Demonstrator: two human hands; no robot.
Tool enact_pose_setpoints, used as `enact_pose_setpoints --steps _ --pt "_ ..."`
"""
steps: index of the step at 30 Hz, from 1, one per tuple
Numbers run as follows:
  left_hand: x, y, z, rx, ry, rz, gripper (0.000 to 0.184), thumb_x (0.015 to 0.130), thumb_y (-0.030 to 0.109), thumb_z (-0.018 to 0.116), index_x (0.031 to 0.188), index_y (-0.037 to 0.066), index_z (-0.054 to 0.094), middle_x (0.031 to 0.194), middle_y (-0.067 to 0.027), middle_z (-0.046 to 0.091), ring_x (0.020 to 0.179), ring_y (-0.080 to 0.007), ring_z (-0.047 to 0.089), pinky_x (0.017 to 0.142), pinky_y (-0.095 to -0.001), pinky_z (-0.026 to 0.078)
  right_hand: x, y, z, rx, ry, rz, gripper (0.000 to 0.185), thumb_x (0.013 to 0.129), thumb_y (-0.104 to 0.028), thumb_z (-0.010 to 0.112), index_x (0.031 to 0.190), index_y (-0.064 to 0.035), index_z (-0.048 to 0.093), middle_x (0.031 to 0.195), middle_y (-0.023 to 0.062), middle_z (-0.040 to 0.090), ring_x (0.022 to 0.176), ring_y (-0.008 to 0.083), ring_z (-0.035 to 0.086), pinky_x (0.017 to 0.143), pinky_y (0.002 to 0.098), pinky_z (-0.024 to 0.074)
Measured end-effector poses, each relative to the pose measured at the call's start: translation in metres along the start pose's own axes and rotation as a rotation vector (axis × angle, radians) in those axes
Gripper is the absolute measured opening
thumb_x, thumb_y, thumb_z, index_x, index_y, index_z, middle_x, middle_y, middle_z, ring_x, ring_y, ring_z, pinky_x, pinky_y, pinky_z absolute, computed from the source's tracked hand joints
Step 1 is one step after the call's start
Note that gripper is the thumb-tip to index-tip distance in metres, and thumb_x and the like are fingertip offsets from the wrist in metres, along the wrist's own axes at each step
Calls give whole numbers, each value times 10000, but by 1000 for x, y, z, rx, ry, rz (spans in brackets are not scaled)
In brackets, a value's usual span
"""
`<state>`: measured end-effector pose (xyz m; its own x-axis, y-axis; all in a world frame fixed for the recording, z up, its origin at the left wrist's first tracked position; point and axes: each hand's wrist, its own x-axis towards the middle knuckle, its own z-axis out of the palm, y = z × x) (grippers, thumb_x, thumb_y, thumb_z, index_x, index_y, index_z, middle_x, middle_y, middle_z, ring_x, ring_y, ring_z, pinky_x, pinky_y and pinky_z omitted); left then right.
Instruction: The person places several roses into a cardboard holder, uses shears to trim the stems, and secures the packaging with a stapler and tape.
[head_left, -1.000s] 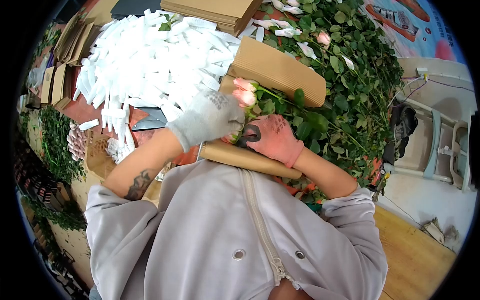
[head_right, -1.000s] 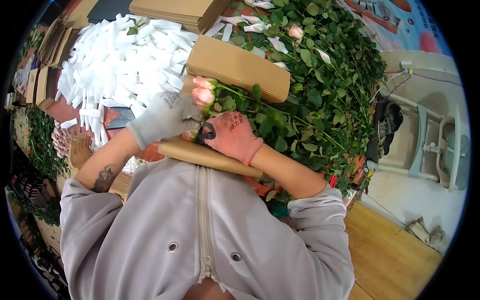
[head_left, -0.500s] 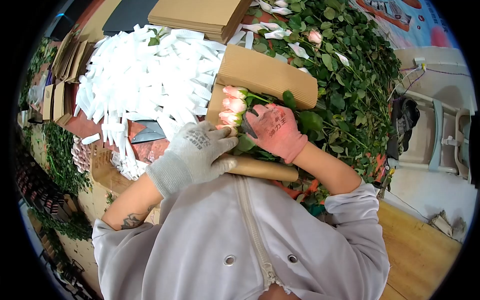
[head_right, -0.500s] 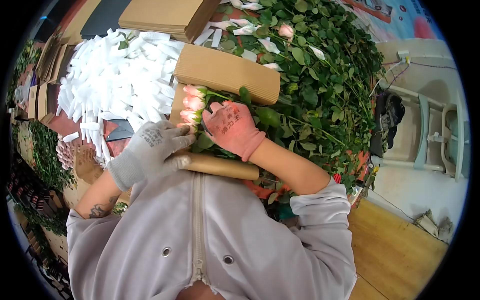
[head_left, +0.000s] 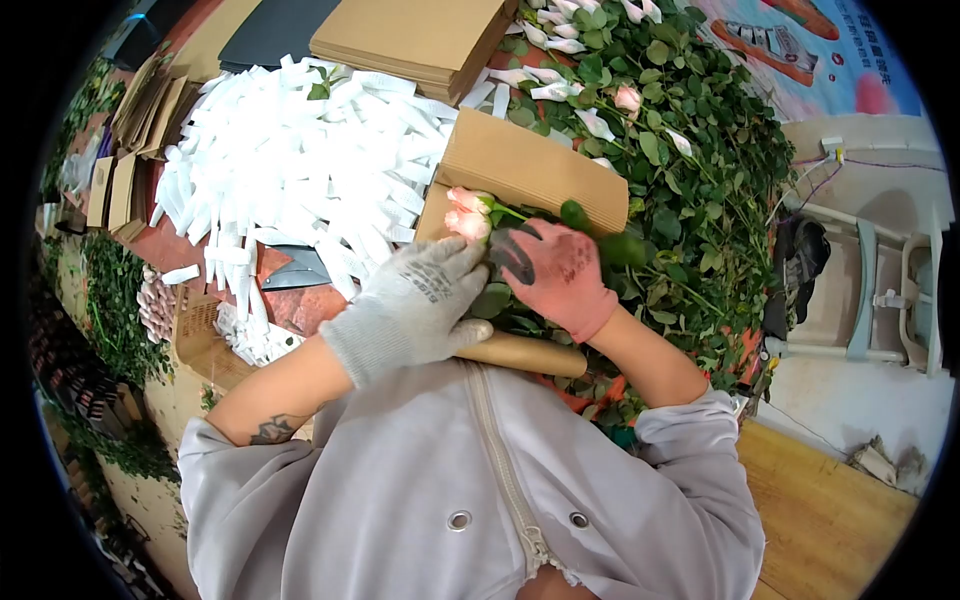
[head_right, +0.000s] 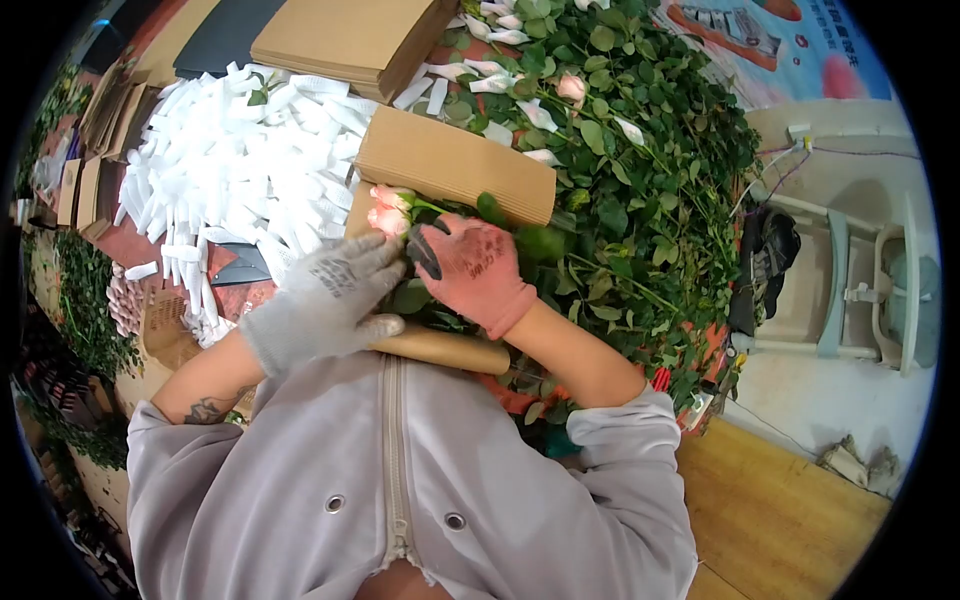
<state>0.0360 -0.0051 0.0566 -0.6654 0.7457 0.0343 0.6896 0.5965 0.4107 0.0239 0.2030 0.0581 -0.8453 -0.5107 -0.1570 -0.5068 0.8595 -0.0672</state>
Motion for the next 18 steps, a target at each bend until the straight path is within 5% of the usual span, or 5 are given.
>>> enact_pose_setpoints --steps 1,6,10,12,18 --pt "0 0 4 4 7 -5 532 869 453 460 1132 4 570 1231 -171 516 1160 -286 476 981 -389 364 0 -1 -5 32 60 112 379 768 -346 603 1094 -155 574 1036 62 550 903 237 568 734 353 446" --pt "0 -6 6 -87 -116 -10 543 876 417 468 1214 -5 516 1307 -188 460 1233 -311 427 1034 -376 329 9 2 19 -129 351 -29 368 741 -350 633 1060 -178 572 987 31 558 869 225 570 725 355 441" --pt "15 -7 -18 -266 -250 -120 496 857 388 501 1149 -9 552 1267 -179 490 1206 -292 451 998 -390 353 14 4 12 -12 248 -81 216 744 -281 598 893 -130 554 828 61 562 741 226 587 615 351 443" --pt "16 -9 -6 -118 45 -25 500 848 357 525 1175 -22 537 1286 -203 476 1205 -308 452 1009 -369 359 8 -1 3 -29 206 42 243 756 -304 594 928 -134 577 884 54 575 765 231 591 652 349 453" --pt "19 -11 -1 -60 -74 -80 528 842 371 534 1190 -26 529 1288 -222 472 1194 -325 462 1003 -378 365 15 -2 15 -118 -28 163 249 772 -298 578 897 -83 575 767 74 569 692 230 608 615 356 470"
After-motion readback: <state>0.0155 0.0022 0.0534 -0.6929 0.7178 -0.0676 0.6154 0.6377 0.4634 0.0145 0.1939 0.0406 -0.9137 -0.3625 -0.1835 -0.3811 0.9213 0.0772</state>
